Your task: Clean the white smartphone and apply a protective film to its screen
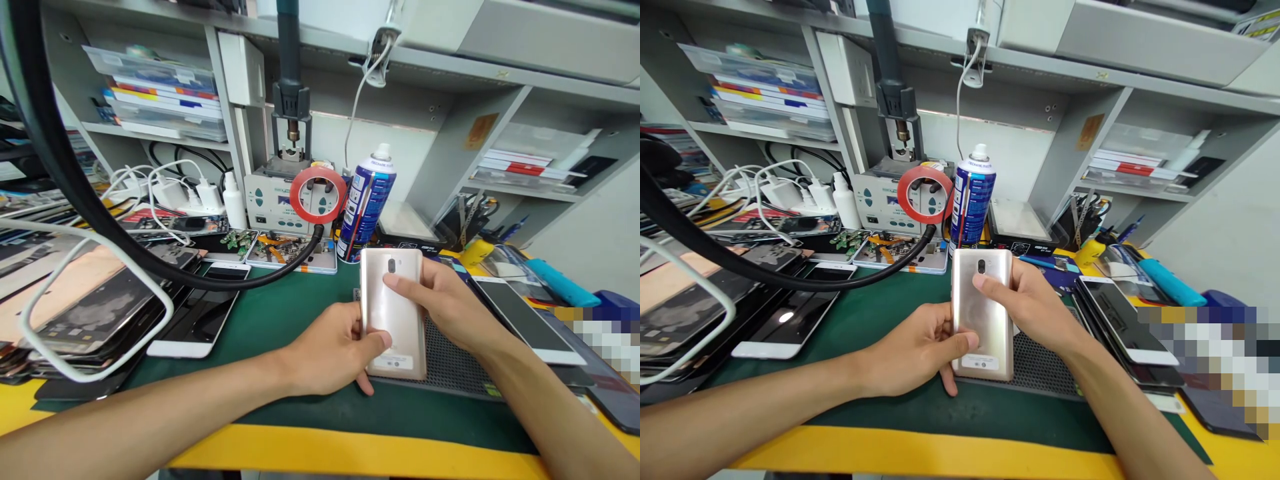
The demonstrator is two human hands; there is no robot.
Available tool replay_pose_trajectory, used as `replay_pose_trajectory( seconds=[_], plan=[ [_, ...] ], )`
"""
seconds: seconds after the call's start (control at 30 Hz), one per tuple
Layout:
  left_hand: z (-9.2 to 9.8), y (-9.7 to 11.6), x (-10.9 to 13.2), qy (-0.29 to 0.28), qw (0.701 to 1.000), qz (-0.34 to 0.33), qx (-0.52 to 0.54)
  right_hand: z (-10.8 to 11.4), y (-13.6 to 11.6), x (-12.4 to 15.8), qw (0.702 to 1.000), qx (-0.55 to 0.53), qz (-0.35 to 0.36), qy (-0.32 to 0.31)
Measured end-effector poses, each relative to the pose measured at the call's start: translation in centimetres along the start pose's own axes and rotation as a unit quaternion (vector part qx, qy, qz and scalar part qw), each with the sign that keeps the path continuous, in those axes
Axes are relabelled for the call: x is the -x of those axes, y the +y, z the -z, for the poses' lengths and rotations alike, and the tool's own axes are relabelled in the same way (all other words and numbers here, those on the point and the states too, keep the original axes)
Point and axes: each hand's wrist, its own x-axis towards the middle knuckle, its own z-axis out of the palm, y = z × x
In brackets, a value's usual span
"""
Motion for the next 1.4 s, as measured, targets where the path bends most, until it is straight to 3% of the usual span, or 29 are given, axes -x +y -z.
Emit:
replay_pose_trajectory(
  seconds=[1.4],
  plan=[
    [0.26,0.23,0.15,-0.014,1.0,-0.009,-0.01,0.14,-0.75,0.23,0.998,0.05,0.027,-0.022]
  ],
)
